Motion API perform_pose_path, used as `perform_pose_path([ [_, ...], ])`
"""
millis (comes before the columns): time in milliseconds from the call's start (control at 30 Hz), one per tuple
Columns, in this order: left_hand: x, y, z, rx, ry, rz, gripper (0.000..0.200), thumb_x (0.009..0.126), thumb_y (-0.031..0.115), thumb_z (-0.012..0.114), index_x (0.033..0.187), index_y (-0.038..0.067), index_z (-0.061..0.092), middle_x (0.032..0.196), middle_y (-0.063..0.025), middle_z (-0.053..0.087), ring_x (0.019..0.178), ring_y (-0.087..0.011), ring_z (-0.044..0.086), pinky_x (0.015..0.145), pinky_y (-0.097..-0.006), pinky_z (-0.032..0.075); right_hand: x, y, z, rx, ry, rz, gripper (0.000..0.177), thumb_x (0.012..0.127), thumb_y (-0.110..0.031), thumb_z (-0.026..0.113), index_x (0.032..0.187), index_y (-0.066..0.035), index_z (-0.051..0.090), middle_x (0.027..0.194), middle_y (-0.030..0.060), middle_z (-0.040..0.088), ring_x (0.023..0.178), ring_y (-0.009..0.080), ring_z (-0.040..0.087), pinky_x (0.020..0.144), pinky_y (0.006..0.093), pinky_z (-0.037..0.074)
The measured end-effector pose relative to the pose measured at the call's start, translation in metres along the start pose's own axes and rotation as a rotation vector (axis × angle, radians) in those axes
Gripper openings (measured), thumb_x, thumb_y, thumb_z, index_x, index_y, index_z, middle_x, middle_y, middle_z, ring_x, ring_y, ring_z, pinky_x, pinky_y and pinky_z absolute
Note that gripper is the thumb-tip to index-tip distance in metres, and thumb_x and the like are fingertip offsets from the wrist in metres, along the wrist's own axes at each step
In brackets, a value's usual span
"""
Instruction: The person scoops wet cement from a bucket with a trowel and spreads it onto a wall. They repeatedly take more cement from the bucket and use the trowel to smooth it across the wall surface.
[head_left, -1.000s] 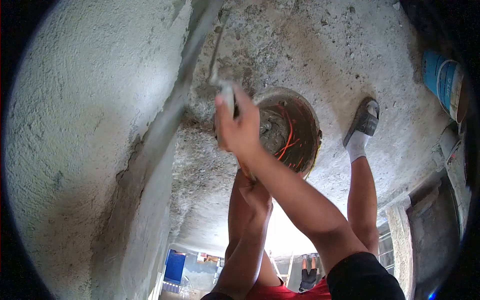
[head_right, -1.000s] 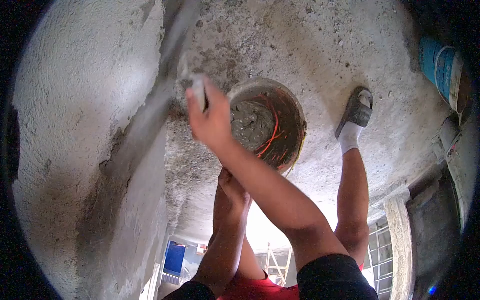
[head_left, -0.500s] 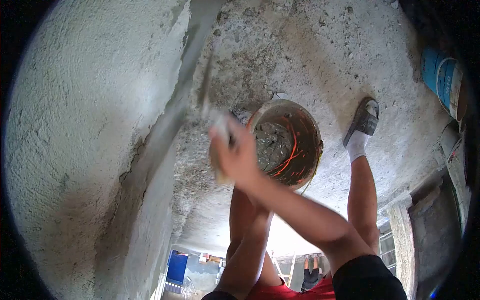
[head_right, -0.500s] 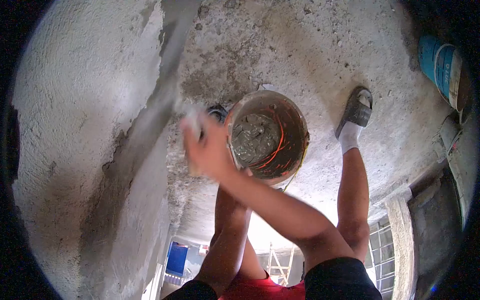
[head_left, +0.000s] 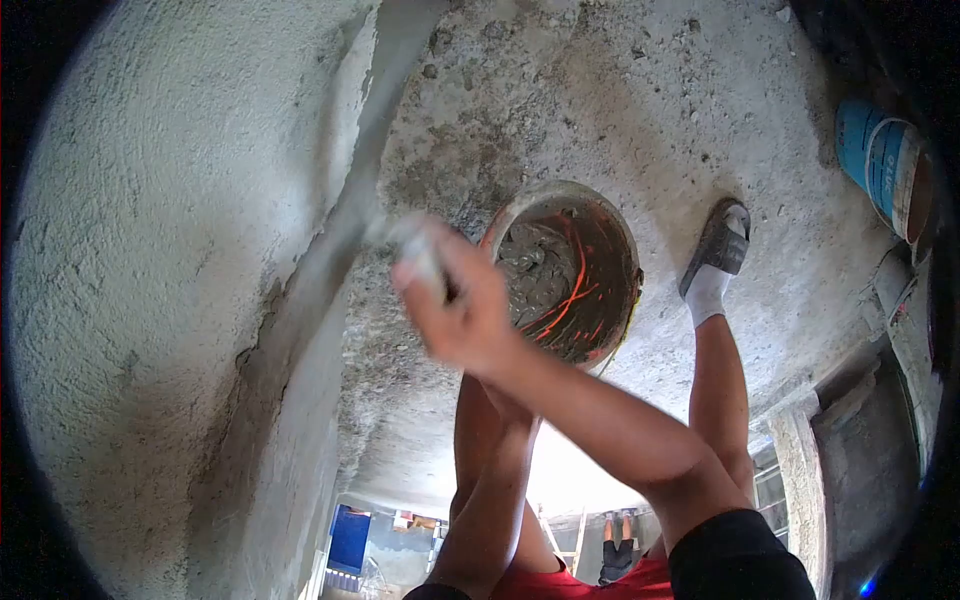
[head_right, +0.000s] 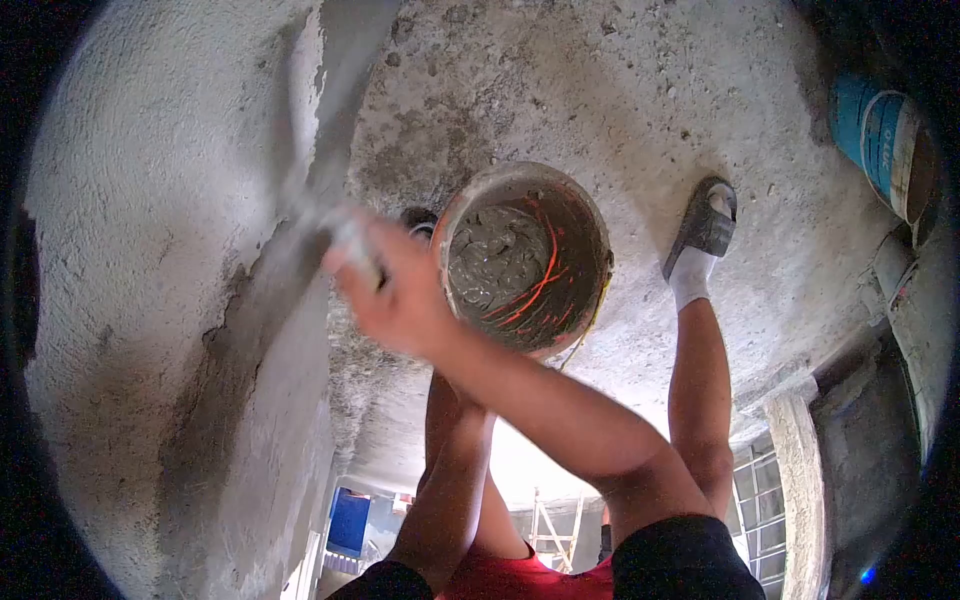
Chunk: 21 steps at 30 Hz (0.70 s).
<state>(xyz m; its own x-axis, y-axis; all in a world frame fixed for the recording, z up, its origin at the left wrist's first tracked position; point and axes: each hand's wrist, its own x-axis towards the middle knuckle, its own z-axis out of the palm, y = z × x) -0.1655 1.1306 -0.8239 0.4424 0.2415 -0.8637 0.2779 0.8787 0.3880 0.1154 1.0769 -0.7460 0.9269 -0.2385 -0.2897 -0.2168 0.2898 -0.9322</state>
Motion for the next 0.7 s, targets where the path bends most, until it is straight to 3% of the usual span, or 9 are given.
perform_pose_path([
  [33,0.0,-0.002,-0.018,-0.115,-0.03,-0.01,0.017,0.09,-0.002,0.065,0.107,-0.002,0.066,0.098,-0.0013,0.067,0.088,-0.0108,0.062,0.077,-0.0268,0.049,0.009,0.008,-0.009,0.081,0.002,0.241,0.021,0.095,-0.012,0.063,0.113,0.001,0.063,0.093,0.0145,0.07,0.082,0.0243,0.066,0.077,0.0379,0.052],
  [67,-0.023,0.02,0.094,0.803,0.172,0.074,0.023,0.091,-0.003,0.063,0.113,0.0,0.064,0.106,-0.0057,0.068,0.096,-0.0155,0.064,0.079,-0.0312,0.052,0.027,0.027,-0.015,0.129,0.103,0.322,0.022,0.096,-0.015,0.064,0.111,0.001,0.064,0.091,0.0133,0.07,0.081,0.0217,0.065,0.077,0.0379,0.052],
  [200,-0.025,0.022,0.121,0.989,0.254,0.098,0.033,0.084,-0.01,0.059,0.114,0.001,0.067,0.108,-0.006,0.07,0.1,-0.016,0.066,0.086,-0.0309,0.051,0.11,0.081,-0.028,0.037,0.186,0.252,0.026,0.096,-0.022,0.065,0.105,0.003,0.067,0.085,0.0123,0.069,0.078,0.0196,0.064,0.074,0.0383,0.052],
  [267,-0.017,0.022,0.106,0.982,0.264,0.1,0.025,0.086,-0.004,0.063,0.11,-0.001,0.068,0.103,-0.0058,0.07,0.094,-0.0148,0.064,0.081,-0.0312,0.05,0.127,0.053,-0.003,0.018,0.039,0.126,0.02,0.099,-0.021,0.062,0.104,-0.002,0.062,0.073,0.0042,0.063,0.058,0.0095,0.055,0.052,0.028,0.045],
  [467,-0.066,0.062,0.145,0.928,0.085,-0.273,0.052,0.092,0.012,0.066,0.141,0.002,0.051,0.114,-0.0074,0.066,0.084,-0.0126,0.058,0.077,-0.0293,0.049,-0.03,-0.086,0.001,0.022,-0.114,-0.004,0.033,0.095,-0.012,0.067,0.124,0.003,0.061,0.099,0.0225,0.068,0.091,0.032,0.068,0.082,0.0424,0.051],
  [600,-0.129,0.075,0.16,0.738,0.032,-0.059,0.042,0.095,0.011,0.062,0.135,0.004,0.055,0.108,-0.0029,0.065,0.086,-0.0121,0.058,0.074,-0.0305,0.049,-0.123,-0.169,-0.092,0.137,-0.467,0.515,0.044,0.099,-0.019,0.067,0.138,-0.004,0.055,0.092,0.0062,0.065,0.089,0.0152,0.063,0.08,0.0331,0.049],
  [633,-0.095,0.074,0.009,0.253,-0.137,-0.426,0.037,0.087,0.0,0.058,0.123,0.004,0.061,0.106,-0.0004,0.063,0.084,-0.0117,0.057,0.07,-0.0292,0.048,-0.128,-0.204,-0.117,0.283,-0.395,0.866,0.043,0.1,-0.021,0.066,0.139,-0.005,0.055,0.091,0.0011,0.062,0.081,0.0095,0.06,0.073,0.0293,0.05],
  [667,-0.115,0.074,0.071,0.643,-0.021,-0.125,0.036,0.082,-0.004,0.056,0.117,0.005,0.063,0.106,-0.0004,0.064,0.087,-0.0134,0.058,0.073,-0.0297,0.05,-0.146,-0.208,-0.149,0.075,-0.392,0.633,0.04,0.101,-0.02,0.065,0.137,-0.005,0.056,0.085,-0.0007,0.061,0.07,0.0071,0.057,0.062,0.0258,0.049],
  [700,-0.148,0.077,0.139,1.01,0.112,0.207,0.037,0.078,-0.007,0.054,0.111,0.005,0.064,0.105,-0.0004,0.064,0.089,-0.0151,0.06,0.077,-0.0302,0.051,-0.143,-0.247,-0.174,0.11,-0.255,0.98,0.038,0.1,-0.018,0.065,0.134,-0.004,0.057,0.079,-0.0001,0.06,0.062,0.0072,0.055,0.056,0.0259,0.048],
])
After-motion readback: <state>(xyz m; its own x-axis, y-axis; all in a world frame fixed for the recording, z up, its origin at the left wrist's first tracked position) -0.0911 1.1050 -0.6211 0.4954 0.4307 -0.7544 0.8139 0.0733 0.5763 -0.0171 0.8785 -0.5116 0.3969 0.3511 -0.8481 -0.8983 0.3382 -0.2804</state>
